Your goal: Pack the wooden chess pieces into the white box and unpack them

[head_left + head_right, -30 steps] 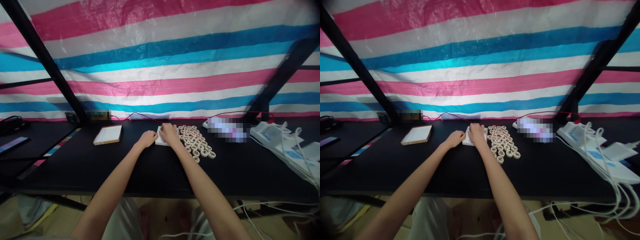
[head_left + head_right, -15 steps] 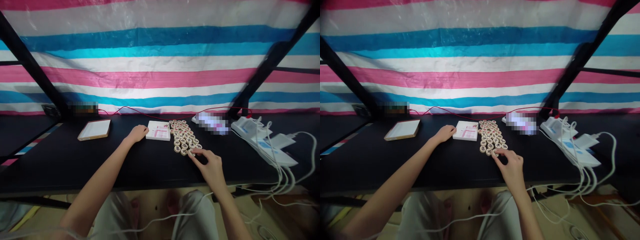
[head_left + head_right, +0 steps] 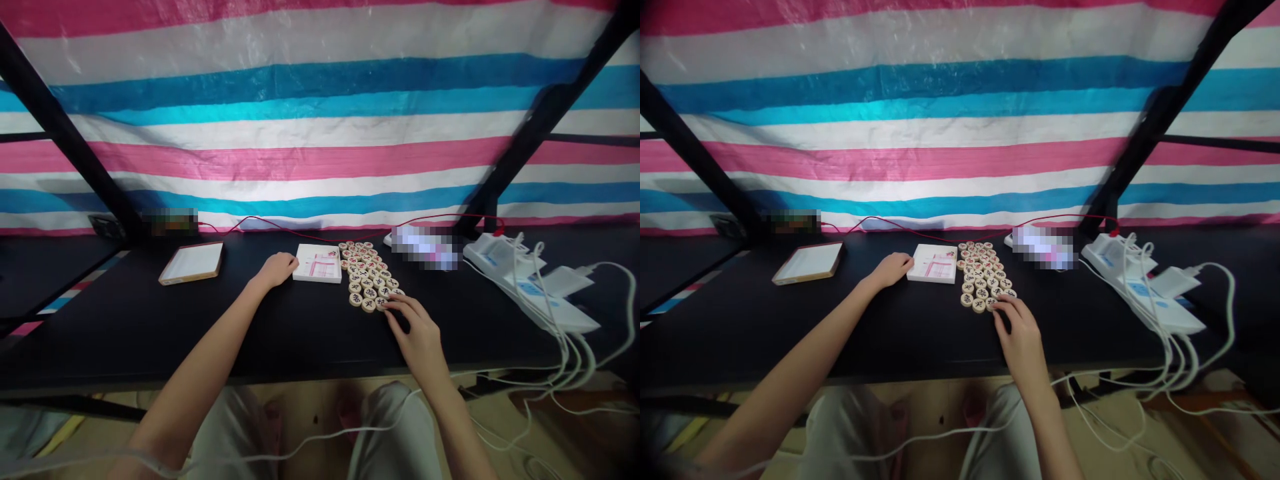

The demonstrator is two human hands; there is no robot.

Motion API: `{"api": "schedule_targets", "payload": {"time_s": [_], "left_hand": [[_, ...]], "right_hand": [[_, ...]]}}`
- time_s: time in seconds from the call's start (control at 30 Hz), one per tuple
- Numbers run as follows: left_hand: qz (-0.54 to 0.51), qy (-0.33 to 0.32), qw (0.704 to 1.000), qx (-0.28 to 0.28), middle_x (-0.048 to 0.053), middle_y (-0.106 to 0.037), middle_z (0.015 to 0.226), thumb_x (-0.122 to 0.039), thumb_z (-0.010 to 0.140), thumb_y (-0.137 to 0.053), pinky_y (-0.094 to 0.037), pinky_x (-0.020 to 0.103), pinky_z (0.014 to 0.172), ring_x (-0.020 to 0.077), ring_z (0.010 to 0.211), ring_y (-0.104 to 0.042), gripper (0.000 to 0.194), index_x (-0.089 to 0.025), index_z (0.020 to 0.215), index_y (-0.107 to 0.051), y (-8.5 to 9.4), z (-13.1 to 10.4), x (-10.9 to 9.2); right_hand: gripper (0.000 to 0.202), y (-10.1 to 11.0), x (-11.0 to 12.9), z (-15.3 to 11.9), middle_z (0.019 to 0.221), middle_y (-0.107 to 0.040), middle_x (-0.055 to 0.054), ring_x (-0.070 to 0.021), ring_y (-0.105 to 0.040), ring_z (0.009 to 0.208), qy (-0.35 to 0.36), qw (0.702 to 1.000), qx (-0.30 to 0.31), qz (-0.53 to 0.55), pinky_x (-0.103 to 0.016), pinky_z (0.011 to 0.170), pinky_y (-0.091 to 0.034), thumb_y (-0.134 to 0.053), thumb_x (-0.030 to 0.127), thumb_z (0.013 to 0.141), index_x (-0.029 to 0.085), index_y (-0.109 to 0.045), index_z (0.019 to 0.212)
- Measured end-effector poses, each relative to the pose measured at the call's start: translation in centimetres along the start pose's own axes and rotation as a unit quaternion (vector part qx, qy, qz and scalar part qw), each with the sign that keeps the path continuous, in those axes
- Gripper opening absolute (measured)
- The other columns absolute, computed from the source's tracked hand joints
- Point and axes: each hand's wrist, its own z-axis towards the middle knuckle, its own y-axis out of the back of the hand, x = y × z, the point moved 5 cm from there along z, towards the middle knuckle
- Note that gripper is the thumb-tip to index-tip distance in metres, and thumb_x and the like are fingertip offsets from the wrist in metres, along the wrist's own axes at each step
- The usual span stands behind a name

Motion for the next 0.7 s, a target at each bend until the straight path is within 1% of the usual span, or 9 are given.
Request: {"api": "schedule_targets", "payload": {"time_s": [0.1,0.17,0.23,0.3,0.4,0.47,0.5,0.57,0.7], "left_hand": [[-0.007,0.0,1.0,0.0,0.012,-0.067,0.087,-0.028,0.086,-0.029,-0.037,0.027,0.065,0.02,0.077,-0.06,0.04,-0.014,0.075,-0.065,-0.1,0.1,0.1],[-0.009,-0.001,1.0,0.003,0.012,-0.067,0.086,-0.028,0.086,-0.029,-0.037,0.027,0.064,0.0199,0.077,-0.06,0.04,-0.014,0.075,-0.065,-0.1,0.1,0.1],[-0.008,0.001,1.0,0.003,0.012,-0.067,0.085,-0.028,0.086,-0.029,-0.036,0.026,0.063,0.0197,0.076,-0.06,0.04,-0.014,0.074,-0.065,0.0,0.0,0.0],[-0.006,0.004,1.0,0.001,0.012,-0.067,0.084,-0.028,0.086,-0.029,-0.036,0.026,0.062,0.0194,0.075,-0.06,0.041,-0.014,0.073,-0.065,0.1,0.0,0.0],[-0.002,0.008,1.0,0.0,0.012,-0.067,0.083,-0.029,0.087,-0.029,-0.037,0.026,0.064,0.019,0.075,-0.06,0.041,-0.014,0.074,-0.065,0.1,0.0,-0.1],[0.001,0.01,1.0,0.005,0.012,-0.067,0.084,-0.028,0.087,-0.03,-0.038,0.026,0.065,0.0189,0.076,-0.06,0.04,-0.014,0.074,-0.065,0.1,0.0,-0.1],[0.002,0.008,1.0,0.003,0.012,-0.067,0.084,-0.028,0.087,-0.03,-0.038,0.026,0.066,0.0189,0.076,-0.061,0.04,-0.014,0.074,-0.065,0.1,0.0,-0.1],[-0.001,0.0,1.0,0.0,0.011,-0.067,0.084,-0.028,0.087,-0.031,-0.038,0.026,0.066,0.0185,0.075,-0.06,0.039,-0.014,0.075,-0.065,0.1,0.0,-0.2],[-0.005,-0.007,1.0,-0.007,0.011,-0.068,0.083,-0.029,0.087,-0.03,-0.038,0.026,0.066,0.018,0.074,-0.06,0.04,-0.014,0.075,-0.065,0.0,0.0,-0.2]], "right_hand": [[0.016,0.5,1.2,1.2,0.103,-0.06,-0.006,-0.0209,-0.055,0.095,0.001,0.997,-0.004,-0.073,-0.033,0.075,-0.039,-0.047,0.029,0.086,0.021,-0.061,0.089],[0.016,-0.2,2.3,3.1,0.103,-0.06,-0.005,-0.02,-0.054,0.096,0.019,0.995,0.016,-0.094,-0.032,0.073,-0.036,-0.046,0.027,0.086,0.022,-0.061,0.091],[0.017,-2.0,3.3,5.8,0.105,-0.06,-0.005,-0.0192,-0.053,0.097,0.045,0.992,0.055,-0.108,-0.031,0.074,-0.034,-0.046,0.024,0.086,0.022,-0.06,0.095],[0.02,-4.7,3.9,8.8,0.104,-0.061,-0.006,-0.0195,-0.052,0.096,0.08,0.981,0.099,-0.148,-0.032,0.076,-0.032,-0.043,0.021,0.087,0.021,-0.06,0.098],[0.026,-9.2,4.0,12.6,0.101,-0.062,-0.01,-0.0225,-0.05,0.096,0.144,0.941,0.194,-0.239,-0.034,0.077,-0.029,-0.039,0.012,0.086,0.017,-0.062,0.097],[0.028,-11.4,3.8,14.3,0.099,-0.062,-0.012,-0.0247,-0.05,0.095,0.173,0.909,0.242,-0.292,-0.037,0.077,-0.028,-0.038,0.009,0.085,0.015,-0.065,0.092],[0.028,-12.2,3.6,14.8,0.099,-0.062,-0.013,-0.0254,-0.049,0.095,0.181,0.896,0.259,-0.312,-0.038,0.078,-0.028,-0.039,0.009,0.085,0.015,-0.065,0.091],[0.028,-13.3,3.5,15.6,0.1,-0.063,-0.014,-0.0261,-0.05,0.096,0.188,0.881,0.278,-0.334,-0.039,0.079,-0.027,-0.04,0.01,0.084,0.016,-0.067,0.091],[0.027,-13.9,3.6,16.0,0.099,-0.063,-0.016,-0.0256,-0.052,0.093,0.191,0.873,0.289,-0.342,-0.04,0.081,-0.027,-0.043,0.009,0.083,0.015,-0.067,0.092]]}}
